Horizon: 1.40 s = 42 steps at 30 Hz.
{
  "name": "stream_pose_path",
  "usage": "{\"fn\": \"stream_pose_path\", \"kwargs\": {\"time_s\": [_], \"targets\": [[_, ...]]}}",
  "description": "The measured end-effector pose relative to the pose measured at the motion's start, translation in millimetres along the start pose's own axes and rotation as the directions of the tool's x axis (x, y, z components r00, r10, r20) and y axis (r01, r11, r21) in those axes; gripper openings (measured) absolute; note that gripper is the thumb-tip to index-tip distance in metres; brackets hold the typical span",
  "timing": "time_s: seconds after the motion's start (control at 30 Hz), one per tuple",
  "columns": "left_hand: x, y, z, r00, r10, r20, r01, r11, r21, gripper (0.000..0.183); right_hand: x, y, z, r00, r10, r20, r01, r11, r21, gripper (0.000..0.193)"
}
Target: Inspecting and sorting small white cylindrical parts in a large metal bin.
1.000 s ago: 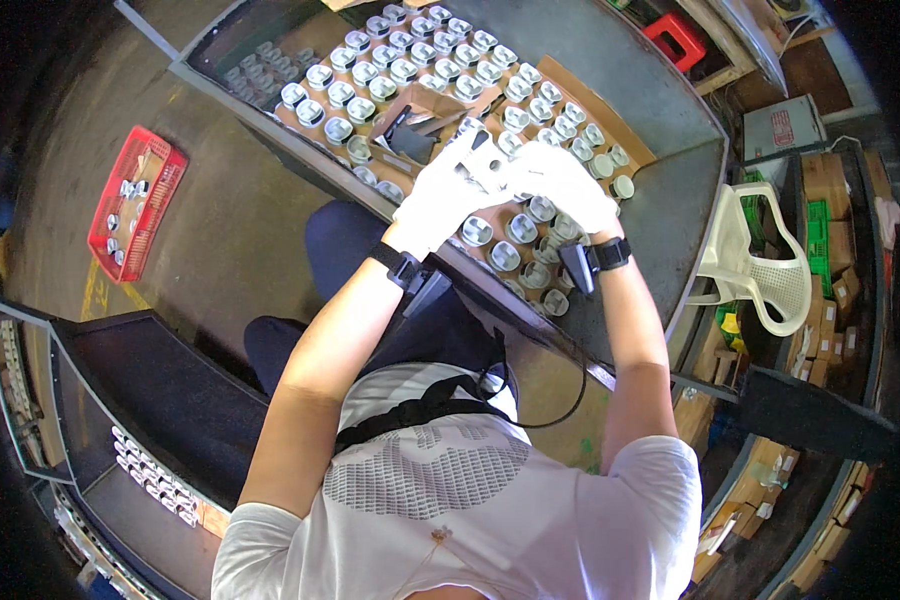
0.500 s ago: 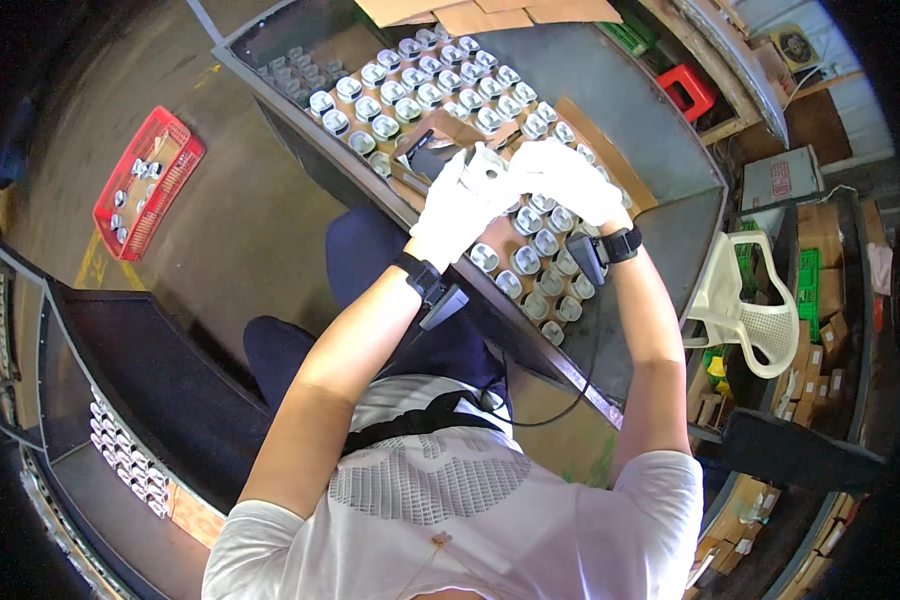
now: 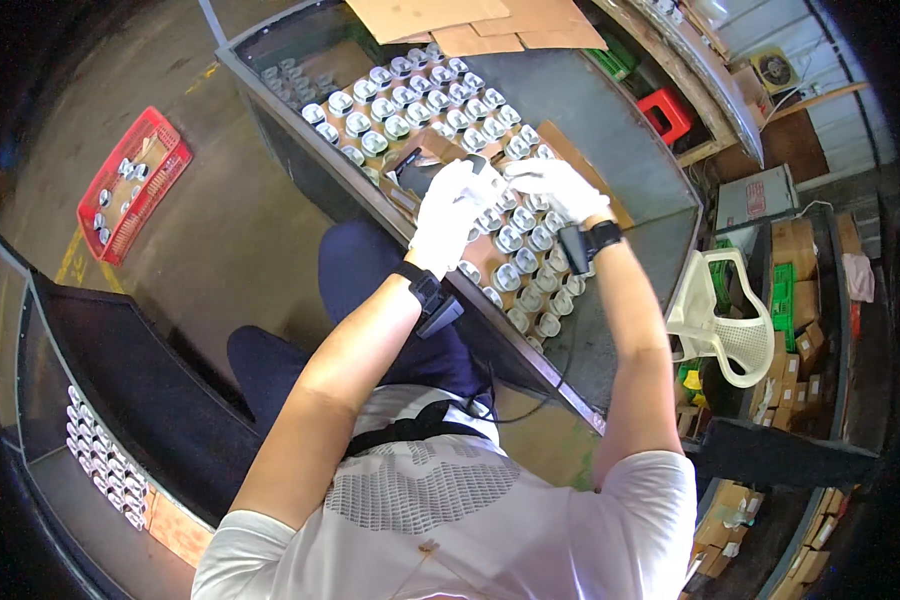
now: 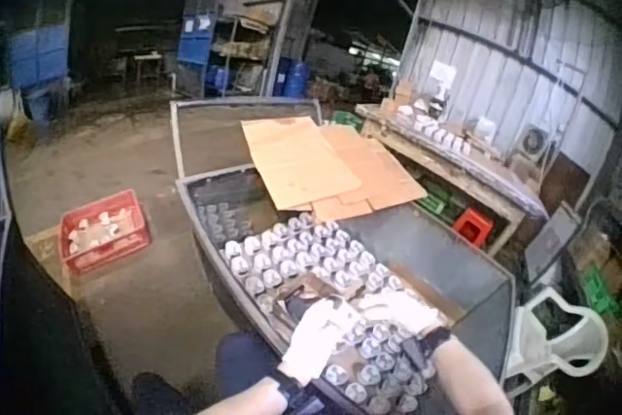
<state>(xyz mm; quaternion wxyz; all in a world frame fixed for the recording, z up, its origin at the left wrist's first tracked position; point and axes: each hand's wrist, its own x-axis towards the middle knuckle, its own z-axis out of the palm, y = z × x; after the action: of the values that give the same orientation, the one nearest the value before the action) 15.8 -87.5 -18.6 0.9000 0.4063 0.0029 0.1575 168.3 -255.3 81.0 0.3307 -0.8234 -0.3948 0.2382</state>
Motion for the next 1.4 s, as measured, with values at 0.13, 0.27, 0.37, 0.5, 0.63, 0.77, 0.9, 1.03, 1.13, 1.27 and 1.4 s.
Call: {"fn": "stream_pose_path", "kwargs": {"time_s": [0.13, 0.27, 0.37, 0.5, 0.63, 0.77, 0.9, 1.03, 1.13, 1.27, 1.4], "targets": [[-4.0, 3.4, -1.0, 0.995, 0.016, -0.097, -0.015, 1.000, 0.008, 0.039, -4.9, 4.8, -95.3, 0.984, 0.177, 0.007, -0.177, 0.984, -0.005, 0.040], [1.0, 6.2, 8.4, 0.987, -0.136, -0.082, 0.105, 0.947, -0.302, 0.032, -55.5, 18.2, -242.0, 0.916, 0.257, -0.307, -0.360, 0.865, -0.351, 0.037], [4.5, 6.1, 3.4, 0.977, -0.208, -0.045, 0.165, 0.874, -0.458, 0.032, -81.0, -18.2, -289.0, 0.616, -0.086, -0.783, -0.744, 0.263, -0.614, 0.033], [5.4, -4.2, 2.3, 0.981, -0.168, -0.100, 0.119, 0.918, -0.377, 0.031, -89.9, -41.6, -276.6, 0.318, -0.515, -0.796, -0.818, 0.276, -0.505, 0.032], [-0.3, -9.2, -4.0, 0.993, 0.120, -0.001, -0.118, 0.977, 0.177, 0.024, -46.6, -46.7, -171.2, 0.669, -0.490, -0.559, -0.494, 0.269, -0.827, 0.026], [9.6, -10.3, -20.0, 0.852, 0.382, 0.359, -0.504, 0.405, 0.763, 0.025, -25.7, -4.7, -34.3, 0.835, -0.334, -0.437, 0.088, 0.865, -0.493, 0.029], [7.0, 7.7, -7.0, 0.691, 0.383, 0.613, -0.623, -0.114, 0.774, 0.024, -26.0, -15.0, 36.3, 0.944, -0.164, -0.288, 0.120, 0.979, -0.163, 0.035], [5.5, 10.4, -0.8, 0.872, 0.155, 0.464, -0.482, 0.112, 0.869, 0.035, -26.0, -10.2, 53.7, 0.966, -0.111, -0.234, 0.089, 0.991, -0.101, 0.032], [5.9, -4.8, -7.7, 0.894, 0.221, 0.389, -0.444, 0.548, 0.709, 0.040, -32.7, -7.5, 62.4, 0.946, -0.175, -0.274, 0.153, 0.983, -0.099, 0.029], [-3.2, -9.9, -2.6, 0.997, -0.013, 0.071, -0.007, 0.963, 0.268, 0.046, -41.8, -13.9, 70.5, 0.920, -0.171, -0.352, 0.194, 0.980, 0.031, 0.026], [-1.1, 1.9, 1.3, 0.954, -0.271, 0.128, 0.260, 0.961, 0.099, 0.055, -33.8, 7.4, 76.6, 0.881, -0.212, -0.423, 0.230, 0.973, -0.008, 0.026]]}}
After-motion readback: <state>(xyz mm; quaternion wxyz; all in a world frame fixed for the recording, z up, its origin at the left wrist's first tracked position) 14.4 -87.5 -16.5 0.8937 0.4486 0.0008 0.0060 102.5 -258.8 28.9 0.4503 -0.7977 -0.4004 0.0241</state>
